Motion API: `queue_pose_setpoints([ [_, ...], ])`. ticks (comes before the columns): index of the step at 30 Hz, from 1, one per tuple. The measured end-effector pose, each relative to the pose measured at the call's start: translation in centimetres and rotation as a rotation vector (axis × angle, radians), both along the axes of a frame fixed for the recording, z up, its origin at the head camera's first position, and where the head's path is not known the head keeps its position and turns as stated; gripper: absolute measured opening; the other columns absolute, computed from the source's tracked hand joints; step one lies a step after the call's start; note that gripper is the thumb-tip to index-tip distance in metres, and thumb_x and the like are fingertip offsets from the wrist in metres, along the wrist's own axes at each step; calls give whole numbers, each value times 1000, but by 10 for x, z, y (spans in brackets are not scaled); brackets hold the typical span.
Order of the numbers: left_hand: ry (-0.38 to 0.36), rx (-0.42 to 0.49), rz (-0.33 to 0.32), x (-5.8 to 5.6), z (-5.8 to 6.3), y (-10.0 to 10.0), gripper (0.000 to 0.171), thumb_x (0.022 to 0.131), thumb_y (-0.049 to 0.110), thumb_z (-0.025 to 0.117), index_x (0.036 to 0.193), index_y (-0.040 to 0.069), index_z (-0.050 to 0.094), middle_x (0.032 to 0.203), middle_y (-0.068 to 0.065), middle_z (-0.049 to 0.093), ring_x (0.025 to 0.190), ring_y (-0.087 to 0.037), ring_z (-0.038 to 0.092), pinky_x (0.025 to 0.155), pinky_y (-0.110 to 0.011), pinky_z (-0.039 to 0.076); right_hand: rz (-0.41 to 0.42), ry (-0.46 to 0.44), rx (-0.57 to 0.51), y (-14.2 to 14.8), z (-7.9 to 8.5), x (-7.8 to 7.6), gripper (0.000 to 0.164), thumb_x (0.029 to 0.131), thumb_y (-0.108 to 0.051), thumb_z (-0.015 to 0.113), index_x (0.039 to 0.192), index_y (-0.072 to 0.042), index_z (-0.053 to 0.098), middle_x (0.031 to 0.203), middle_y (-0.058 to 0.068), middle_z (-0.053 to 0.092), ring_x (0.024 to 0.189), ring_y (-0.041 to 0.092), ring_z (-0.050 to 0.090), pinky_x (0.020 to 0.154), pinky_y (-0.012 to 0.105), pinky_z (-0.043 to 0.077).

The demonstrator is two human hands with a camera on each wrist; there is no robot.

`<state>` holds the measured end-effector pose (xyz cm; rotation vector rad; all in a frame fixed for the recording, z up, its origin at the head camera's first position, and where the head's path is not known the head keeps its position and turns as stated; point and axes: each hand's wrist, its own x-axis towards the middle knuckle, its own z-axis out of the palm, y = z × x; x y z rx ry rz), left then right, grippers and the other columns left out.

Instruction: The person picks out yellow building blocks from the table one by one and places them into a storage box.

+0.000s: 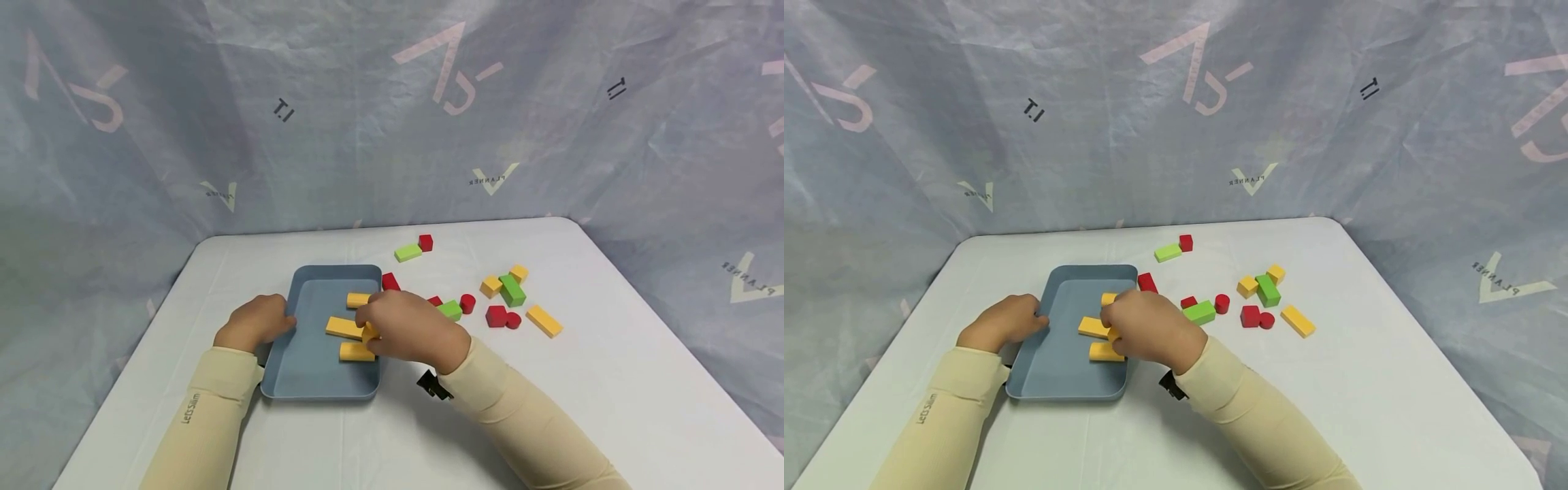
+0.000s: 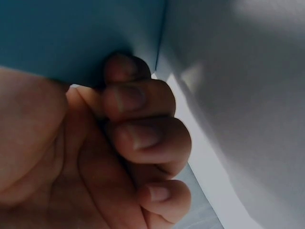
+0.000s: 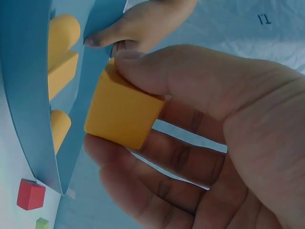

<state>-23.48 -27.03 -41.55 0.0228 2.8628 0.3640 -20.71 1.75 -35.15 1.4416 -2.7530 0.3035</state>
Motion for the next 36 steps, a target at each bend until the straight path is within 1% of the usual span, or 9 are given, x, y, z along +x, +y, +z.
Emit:
queue_pose_setpoints([
  [4, -1, 0, -1, 0, 0, -1, 23, 90, 22, 56, 96, 0, 61, 72, -7, 56, 62, -21, 50, 53, -37, 42, 10, -4, 4, -2, -2, 2, 25, 76, -22, 77, 100, -17, 71, 86, -8, 61, 75, 3, 47, 61, 19, 47],
  [11, -9, -1, 2, 0, 1, 0, 25, 90, 23, 57, 98, -1, 61, 73, -7, 57, 63, -22, 51, 54, -38, 43, 40, 7, 2, -6, -5, 4, 20, 76, -24, 78, 94, -18, 70, 80, -9, 60, 71, 2, 48, 62, 19, 48],
  [17, -12, 3, 3, 1, 4, 1, 27, 91, 23, 57, 100, -2, 61, 73, -7, 57, 63, -22, 51, 54, -37, 43, 54, 10, 16, -9, -7, 5, 14, 77, -19, 74, 89, -18, 68, 73, -11, 54, 65, 4, 46, 58, 19, 45],
  [25, -23, -4, 3, 0, 2, 0, 28, 91, 24, 56, 100, -1, 61, 74, -7, 57, 64, -22, 51, 55, -38, 43, 79, 12, 31, -12, -9, 6, 13, 77, -15, 71, 88, -18, 66, 70, -11, 52, 65, 5, 45, 58, 19, 44],
  [28, -23, -8, 1, 0, 2, -1, 28, 91, 24, 55, 101, -1, 60, 76, -7, 57, 64, -22, 51, 56, -39, 44, 87, 22, 46, -12, -10, 6, 14, 77, -16, 72, 90, -18, 66, 71, -10, 52, 66, 5, 45, 59, 20, 44],
  [32, -21, -13, 2, -1, 1, -1, 28, 91, 24, 55, 101, -1, 60, 76, -7, 57, 65, -22, 51, 57, -40, 44, 93, 56, 70, -14, -14, 6, 19, 77, -18, 73, 95, -18, 68, 79, -10, 55, 70, 3, 45, 63, 20, 46],
  [36, -7, -12, -4, -1, -1, 0, 26, 90, 24, 56, 97, -1, 62, 73, -7, 58, 63, -22, 51, 55, -39, 44, 88, 73, 80, -16, -20, 6, 21, 77, -20, 74, 98, -19, 69, 83, -9, 58, 70, 2, 46, 62, 20, 47],
])
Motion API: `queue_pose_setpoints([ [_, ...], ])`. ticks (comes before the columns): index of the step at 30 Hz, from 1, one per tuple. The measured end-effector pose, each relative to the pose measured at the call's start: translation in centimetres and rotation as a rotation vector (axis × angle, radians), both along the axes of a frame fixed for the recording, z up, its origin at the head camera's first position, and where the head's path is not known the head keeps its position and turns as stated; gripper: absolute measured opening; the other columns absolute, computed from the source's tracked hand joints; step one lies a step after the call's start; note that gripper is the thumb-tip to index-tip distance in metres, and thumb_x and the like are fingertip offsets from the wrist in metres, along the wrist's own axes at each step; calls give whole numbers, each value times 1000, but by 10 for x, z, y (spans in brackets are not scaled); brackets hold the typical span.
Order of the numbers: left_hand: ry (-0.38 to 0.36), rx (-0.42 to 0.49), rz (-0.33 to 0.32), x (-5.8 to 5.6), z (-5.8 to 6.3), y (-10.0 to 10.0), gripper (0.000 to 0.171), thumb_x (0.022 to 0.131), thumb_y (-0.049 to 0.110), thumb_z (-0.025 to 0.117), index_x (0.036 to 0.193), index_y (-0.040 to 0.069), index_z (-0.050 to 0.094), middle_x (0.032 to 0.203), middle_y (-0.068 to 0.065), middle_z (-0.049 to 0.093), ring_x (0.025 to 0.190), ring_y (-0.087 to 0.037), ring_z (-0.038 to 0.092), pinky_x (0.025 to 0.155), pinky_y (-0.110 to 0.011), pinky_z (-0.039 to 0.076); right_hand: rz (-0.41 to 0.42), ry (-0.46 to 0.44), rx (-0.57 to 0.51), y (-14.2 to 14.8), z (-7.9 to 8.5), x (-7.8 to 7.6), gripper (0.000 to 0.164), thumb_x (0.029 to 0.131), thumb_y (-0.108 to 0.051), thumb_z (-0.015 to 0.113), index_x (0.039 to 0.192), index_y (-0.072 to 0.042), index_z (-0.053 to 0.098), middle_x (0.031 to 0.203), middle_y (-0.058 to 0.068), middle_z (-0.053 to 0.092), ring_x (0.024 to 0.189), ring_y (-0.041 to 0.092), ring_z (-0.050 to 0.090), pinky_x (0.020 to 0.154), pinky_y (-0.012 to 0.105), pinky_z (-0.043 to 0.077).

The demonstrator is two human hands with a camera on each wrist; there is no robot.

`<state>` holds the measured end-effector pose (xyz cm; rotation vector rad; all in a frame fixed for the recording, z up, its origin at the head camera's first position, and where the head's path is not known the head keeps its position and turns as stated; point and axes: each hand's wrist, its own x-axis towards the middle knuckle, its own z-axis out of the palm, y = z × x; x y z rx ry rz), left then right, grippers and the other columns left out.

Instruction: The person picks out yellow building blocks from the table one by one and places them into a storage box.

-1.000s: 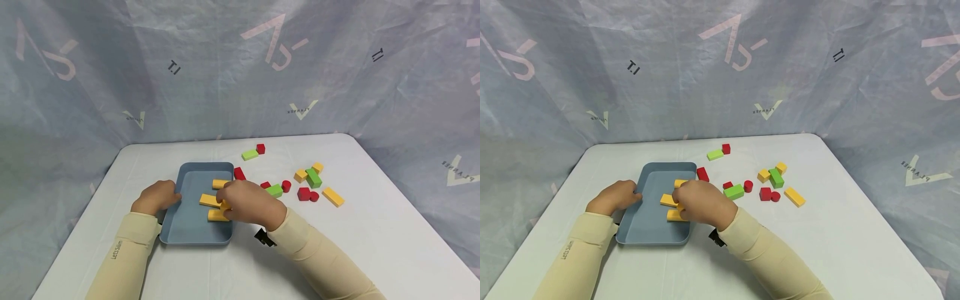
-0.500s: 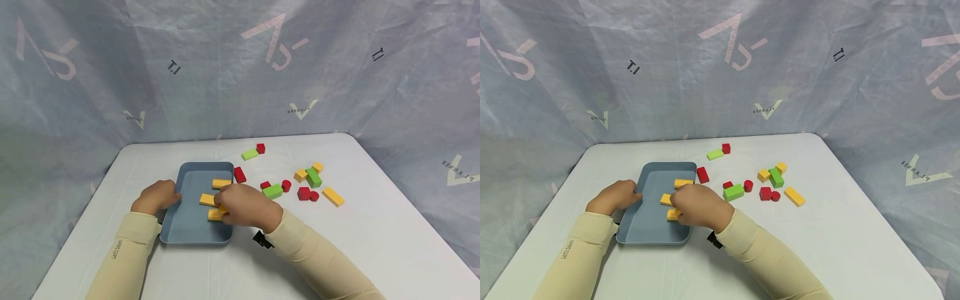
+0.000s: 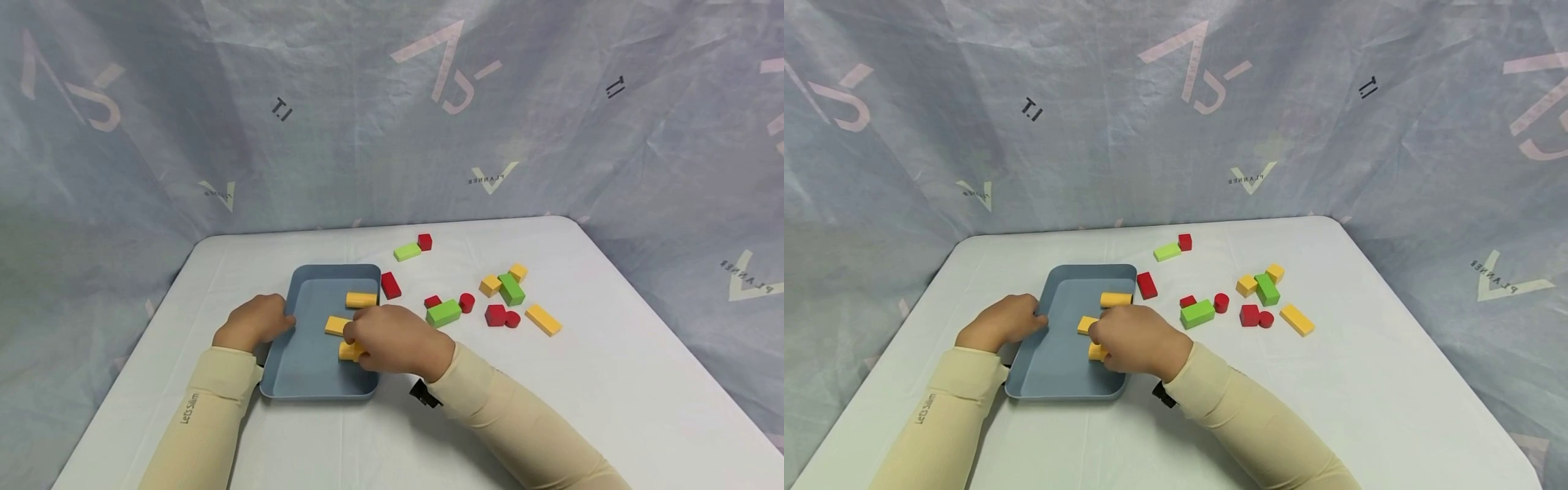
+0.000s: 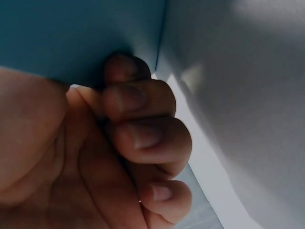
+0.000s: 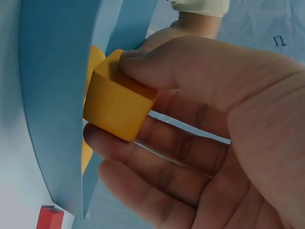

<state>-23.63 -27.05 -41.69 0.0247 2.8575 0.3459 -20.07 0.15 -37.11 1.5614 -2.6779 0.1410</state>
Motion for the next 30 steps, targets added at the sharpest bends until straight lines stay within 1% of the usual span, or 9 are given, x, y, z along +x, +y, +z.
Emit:
queue_pose_setpoints([
  [4, 18, 8, -5, 1, -1, 0, 24, 90, 23, 58, 94, -1, 63, 70, -7, 58, 61, -21, 51, 52, -37, 44, -11, 5, 10, -1, -3, 1, 21, 77, -21, 74, 97, -20, 70, 82, -9, 59, 67, 2, 46, 58, 20, 46],
  [10, 16, 4, -4, 1, 0, 0, 26, 90, 23, 57, 97, -1, 62, 72, -7, 58, 62, -21, 51, 53, -38, 43, -19, 8, 40, -1, -4, 1, 21, 78, -23, 73, 99, -21, 70, 82, -9, 60, 68, 2, 47, 58, 21, 47],
  [18, 8, 11, 1, 2, 2, 1, 25, 90, 24, 57, 95, 0, 63, 71, -7, 57, 62, -21, 51, 53, -38, 44, 3, 23, 34, -3, -6, 3, 19, 78, -22, 73, 96, -22, 69, 81, -10, 57, 68, 1, 45, 57, 20, 46],
  [25, 5, 12, 3, 2, 1, 0, 24, 90, 24, 57, 95, 1, 62, 71, -7, 57, 62, -21, 51, 54, -38, 44, 9, -18, 47, -4, -5, 6, 18, 78, -21, 73, 96, -21, 69, 81, -10, 58, 70, 2, 46, 57, 21, 46],
  [30, 8, 12, -8, 1, 2, 0, 24, 90, 23, 57, 96, 0, 62, 72, -7, 57, 62, -21, 51, 53, -37, 43, 8, -43, 69, -5, -7, 7, 16, 78, -17, 71, 93, -22, 69, 76, -10, 55, 67, 2, 45, 55, 21, 45],
])
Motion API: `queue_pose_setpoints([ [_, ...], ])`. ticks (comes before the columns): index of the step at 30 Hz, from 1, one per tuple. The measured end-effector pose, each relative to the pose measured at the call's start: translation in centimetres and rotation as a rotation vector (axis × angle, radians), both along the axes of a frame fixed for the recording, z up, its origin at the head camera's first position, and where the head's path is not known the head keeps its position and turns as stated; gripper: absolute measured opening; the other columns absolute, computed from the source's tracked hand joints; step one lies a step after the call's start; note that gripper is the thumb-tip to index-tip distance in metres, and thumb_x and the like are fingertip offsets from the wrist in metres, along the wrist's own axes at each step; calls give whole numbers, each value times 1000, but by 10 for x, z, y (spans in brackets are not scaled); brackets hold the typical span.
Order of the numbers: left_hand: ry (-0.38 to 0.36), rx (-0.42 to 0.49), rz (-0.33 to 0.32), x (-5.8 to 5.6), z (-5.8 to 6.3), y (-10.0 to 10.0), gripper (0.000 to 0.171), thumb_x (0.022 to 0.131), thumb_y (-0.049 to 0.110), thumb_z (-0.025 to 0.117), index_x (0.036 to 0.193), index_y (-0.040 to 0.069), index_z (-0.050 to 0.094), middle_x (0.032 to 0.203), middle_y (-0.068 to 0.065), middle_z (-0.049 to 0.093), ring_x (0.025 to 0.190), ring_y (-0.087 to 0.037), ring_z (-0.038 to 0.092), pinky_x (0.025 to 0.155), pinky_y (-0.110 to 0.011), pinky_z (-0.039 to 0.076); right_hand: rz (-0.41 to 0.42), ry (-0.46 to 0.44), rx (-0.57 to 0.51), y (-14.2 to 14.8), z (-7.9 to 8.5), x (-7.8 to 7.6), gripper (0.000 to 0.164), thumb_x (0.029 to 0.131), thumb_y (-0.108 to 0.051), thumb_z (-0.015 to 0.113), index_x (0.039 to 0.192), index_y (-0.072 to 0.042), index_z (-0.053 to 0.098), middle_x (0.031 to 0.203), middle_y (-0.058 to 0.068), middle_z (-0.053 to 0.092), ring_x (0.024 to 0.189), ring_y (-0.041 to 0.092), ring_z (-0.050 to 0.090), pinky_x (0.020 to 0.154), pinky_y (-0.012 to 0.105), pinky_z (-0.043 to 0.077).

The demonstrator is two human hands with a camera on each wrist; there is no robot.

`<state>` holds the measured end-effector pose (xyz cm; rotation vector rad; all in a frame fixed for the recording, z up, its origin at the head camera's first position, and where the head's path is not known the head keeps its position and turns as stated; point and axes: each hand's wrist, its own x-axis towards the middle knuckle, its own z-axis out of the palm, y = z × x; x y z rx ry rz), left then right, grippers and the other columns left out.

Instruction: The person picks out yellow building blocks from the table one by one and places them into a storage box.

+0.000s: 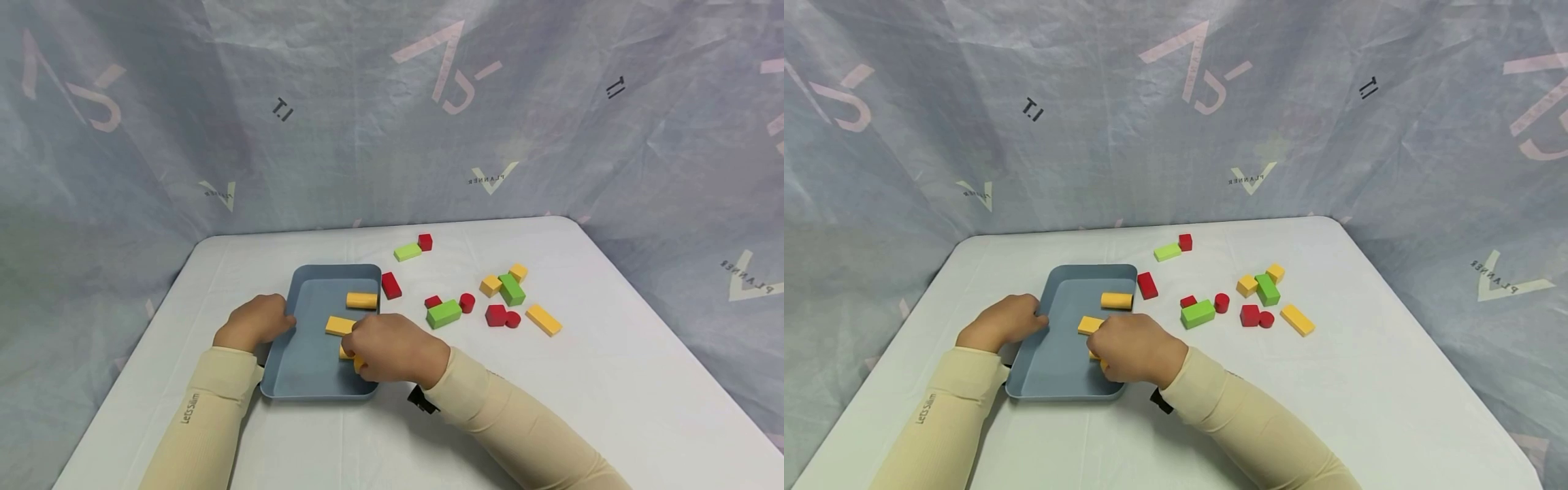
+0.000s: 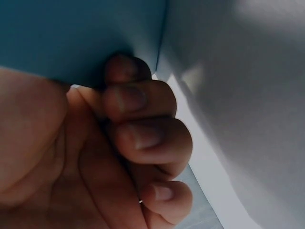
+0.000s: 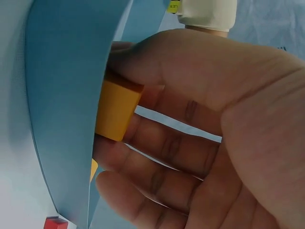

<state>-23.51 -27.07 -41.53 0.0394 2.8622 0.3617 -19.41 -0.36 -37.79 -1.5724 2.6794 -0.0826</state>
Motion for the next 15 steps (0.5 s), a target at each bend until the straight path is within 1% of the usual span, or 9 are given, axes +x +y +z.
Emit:
queue_pose_setpoints([
  [5, 1, -1, -6, 1, 1, 1, 24, 90, 23, 57, 95, 0, 61, 71, -7, 57, 62, -21, 50, 53, -37, 43, -4, 6, 8, 0, -2, 0, 15, 78, -14, 68, 91, -21, 69, 73, -10, 54, 67, 3, 45, 54, 21, 44],
  [11, -7, 7, -3, 1, 3, 2, 24, 91, 23, 56, 93, 0, 62, 70, -7, 57, 61, -21, 51, 52, -37, 43, -4, 13, 15, -1, -5, 0, 17, 77, -13, 67, 92, -21, 69, 77, -9, 56, 69, 3, 46, 54, 21, 44],
  [15, 1, 5, -6, 1, 3, 1, 23, 90, 23, 56, 94, 0, 61, 71, -7, 57, 61, -21, 51, 52, -37, 43, -9, 22, 18, -1, -7, 0, 17, 77, -13, 68, 92, -22, 69, 78, -10, 57, 70, 2, 46, 54, 21, 44],
])
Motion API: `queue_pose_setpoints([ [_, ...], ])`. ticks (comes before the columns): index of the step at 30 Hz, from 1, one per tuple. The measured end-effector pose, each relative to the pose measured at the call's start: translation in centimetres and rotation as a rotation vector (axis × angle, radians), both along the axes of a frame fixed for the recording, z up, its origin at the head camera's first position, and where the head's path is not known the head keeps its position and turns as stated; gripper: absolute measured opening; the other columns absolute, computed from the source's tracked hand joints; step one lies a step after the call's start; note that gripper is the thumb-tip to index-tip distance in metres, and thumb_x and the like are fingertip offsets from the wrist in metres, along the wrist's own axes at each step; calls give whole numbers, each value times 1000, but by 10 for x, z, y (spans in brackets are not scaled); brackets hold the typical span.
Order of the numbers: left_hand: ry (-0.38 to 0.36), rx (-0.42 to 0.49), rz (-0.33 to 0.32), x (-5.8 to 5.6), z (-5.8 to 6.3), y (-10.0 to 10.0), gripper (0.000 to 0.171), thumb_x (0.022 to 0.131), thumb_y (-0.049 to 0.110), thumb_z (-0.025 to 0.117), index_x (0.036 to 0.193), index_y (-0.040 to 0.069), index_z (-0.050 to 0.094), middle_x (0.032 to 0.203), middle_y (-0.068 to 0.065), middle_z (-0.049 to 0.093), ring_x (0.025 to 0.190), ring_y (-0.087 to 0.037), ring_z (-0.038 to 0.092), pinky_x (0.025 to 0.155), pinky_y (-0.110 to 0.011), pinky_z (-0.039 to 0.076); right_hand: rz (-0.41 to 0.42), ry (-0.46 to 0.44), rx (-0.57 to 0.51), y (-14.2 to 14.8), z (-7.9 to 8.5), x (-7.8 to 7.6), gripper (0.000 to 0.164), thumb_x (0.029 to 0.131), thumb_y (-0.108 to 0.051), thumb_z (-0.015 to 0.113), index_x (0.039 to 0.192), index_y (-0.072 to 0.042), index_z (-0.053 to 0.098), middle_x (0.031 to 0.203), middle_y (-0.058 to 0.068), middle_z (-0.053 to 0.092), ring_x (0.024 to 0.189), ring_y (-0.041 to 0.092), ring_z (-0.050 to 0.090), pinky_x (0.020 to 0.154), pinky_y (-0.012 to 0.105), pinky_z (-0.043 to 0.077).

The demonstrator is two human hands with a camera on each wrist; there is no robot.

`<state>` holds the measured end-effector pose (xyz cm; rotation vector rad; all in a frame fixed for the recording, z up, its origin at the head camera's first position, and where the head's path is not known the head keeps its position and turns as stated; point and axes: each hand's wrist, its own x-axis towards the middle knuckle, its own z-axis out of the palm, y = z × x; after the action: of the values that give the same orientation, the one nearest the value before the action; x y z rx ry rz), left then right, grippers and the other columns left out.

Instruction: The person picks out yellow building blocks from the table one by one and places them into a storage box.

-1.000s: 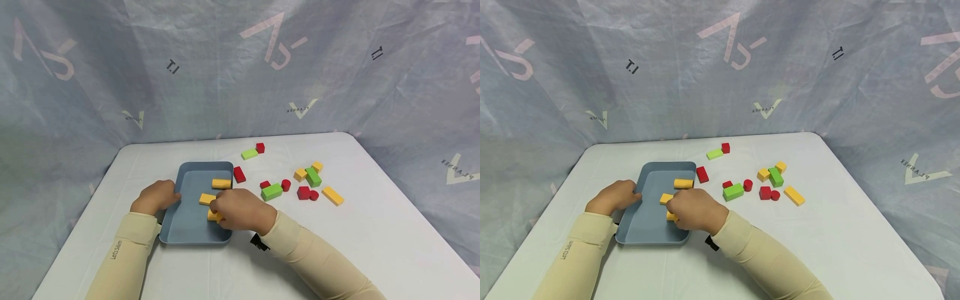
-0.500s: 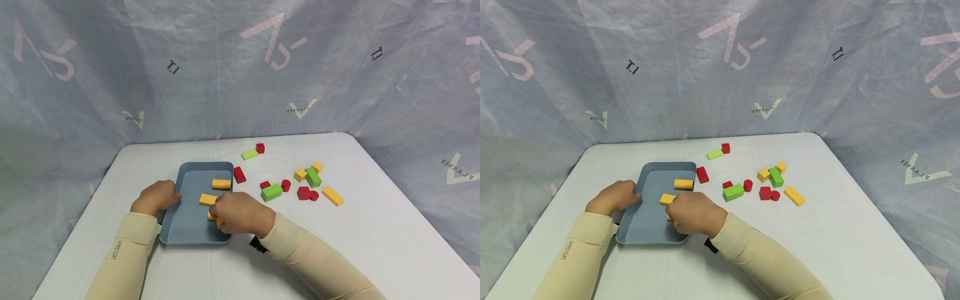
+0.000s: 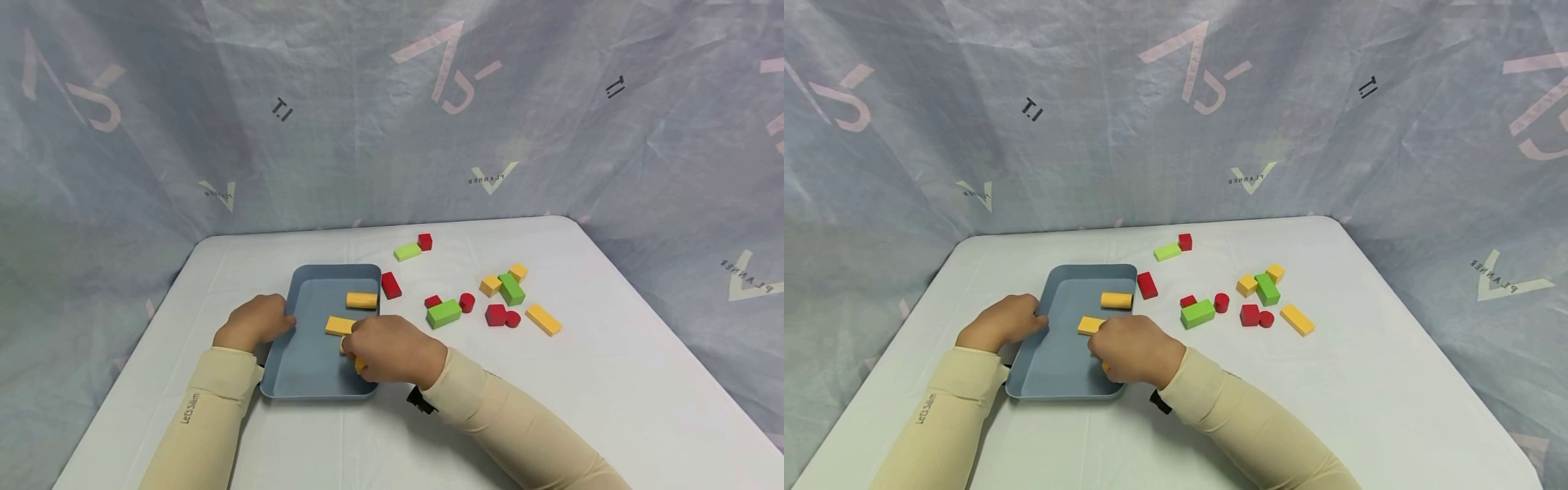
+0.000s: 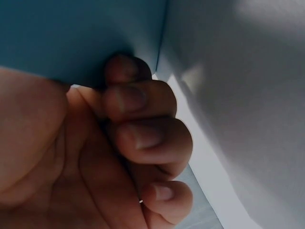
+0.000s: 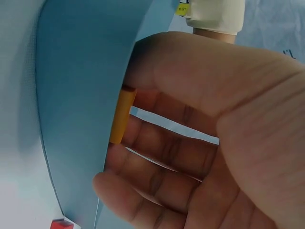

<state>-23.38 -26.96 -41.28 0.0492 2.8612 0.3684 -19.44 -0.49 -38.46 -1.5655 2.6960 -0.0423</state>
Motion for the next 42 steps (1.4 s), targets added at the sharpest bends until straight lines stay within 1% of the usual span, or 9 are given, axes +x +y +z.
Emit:
queue_pose_setpoints([
  [6, 6, -4, -2, -1, -1, -1, 23, 90, 22, 56, 94, 0, 61, 70, -7, 56, 61, -21, 50, 52, -37, 42, 6, 13, 5, -1, -1, 1, 15, 76, -12, 67, 86, -23, 66, 73, -10, 53, 67, 3, 44, 51, 21, 43],
  [13, 2, -9, -1, -1, -1, 0, 24, 90, 23, 56, 95, 0, 61, 71, -7, 56, 61, -21, 50, 52, -37, 43, 11, 20, 18, -1, -4, 0, 14, 76, -14, 71, 86, -23, 66, 73, -10, 52, 67, 3, 44, 52, 22, 43],
  [23, 9, 1, -5, 0, 1, 0, 24, 90, 22, 56, 94, -1, 62, 71, -7, 57, 61, -21, 51, 52, -37, 43, 9, 28, 18, -1, -5, 2, 14, 77, -14, 69, 84, -24, 65, 72, -11, 51, 67, 3, 44, 51, 22, 42],
  [34, 16, 0, -3, 0, -2, -1, 24, 90, 22, 55, 94, 0, 62, 70, -7, 57, 61, -21, 51, 52, -37, 43, 17, 59, 23, -2, -5, 3, 13, 76, -15, 71, 83, -24, 65, 71, -10, 51, 66, 3, 43, 49, 22, 41],
  [42, 19, -3, -4, 0, -4, -2, 24, 89, 22, 55, 94, 0, 62, 70, -7, 57, 60, -21, 50, 51, -37, 42, 14, 60, 22, -2, -7, 3, 14, 75, -15, 72, 81, -24, 64, 70, -10, 50, 65, 3, 43, 48, 22, 41],
])
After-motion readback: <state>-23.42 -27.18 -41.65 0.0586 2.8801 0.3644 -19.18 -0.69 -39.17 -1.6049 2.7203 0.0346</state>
